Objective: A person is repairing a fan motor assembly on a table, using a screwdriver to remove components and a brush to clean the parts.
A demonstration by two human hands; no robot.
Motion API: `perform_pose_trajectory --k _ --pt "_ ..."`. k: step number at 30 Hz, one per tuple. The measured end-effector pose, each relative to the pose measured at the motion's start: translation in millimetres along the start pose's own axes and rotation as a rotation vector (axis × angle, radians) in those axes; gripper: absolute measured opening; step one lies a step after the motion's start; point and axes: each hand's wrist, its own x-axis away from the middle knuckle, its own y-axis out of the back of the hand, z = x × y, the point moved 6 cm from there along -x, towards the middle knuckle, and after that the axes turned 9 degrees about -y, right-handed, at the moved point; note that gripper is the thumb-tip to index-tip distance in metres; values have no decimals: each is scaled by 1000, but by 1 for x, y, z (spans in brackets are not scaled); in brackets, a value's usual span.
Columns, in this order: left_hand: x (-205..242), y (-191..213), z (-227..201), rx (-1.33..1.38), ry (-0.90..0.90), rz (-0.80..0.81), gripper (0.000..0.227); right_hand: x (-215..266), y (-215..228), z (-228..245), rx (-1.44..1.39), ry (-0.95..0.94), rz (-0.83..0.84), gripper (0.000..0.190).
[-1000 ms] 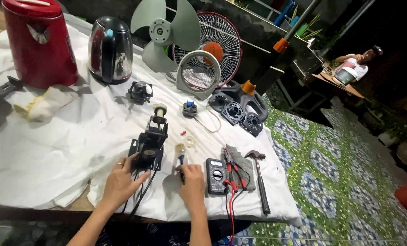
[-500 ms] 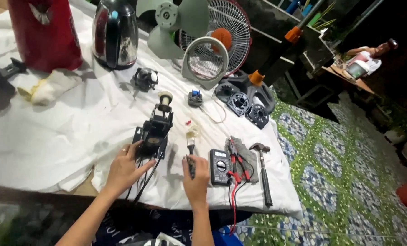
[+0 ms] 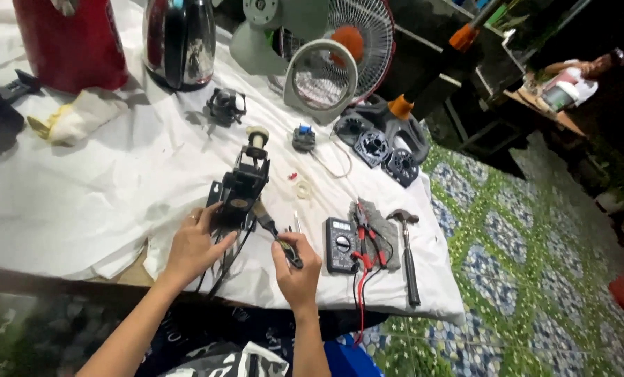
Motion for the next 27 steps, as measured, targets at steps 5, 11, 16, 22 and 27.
perform_pose_trajectory --k 5,11,16,22,27 --pt "-13 13 -21 -14 -10 -88 94 -4 10 3 0 -8 -17 9" --pt "-52 27 -54 38 -59 -195 100 -8 20 -4 6 -24 -80 8" --pt "-65 15 -15 52 -16 -260 80 -9 25 -12 -54 -54 -87 10" --pt "-52 46 32 1079 404 -453 42 -6 40 -11 -148 -48 -148 14" --pt "-24 86 20 1689 332 -422 36 -2 26 -3 -53 62 -118 13"
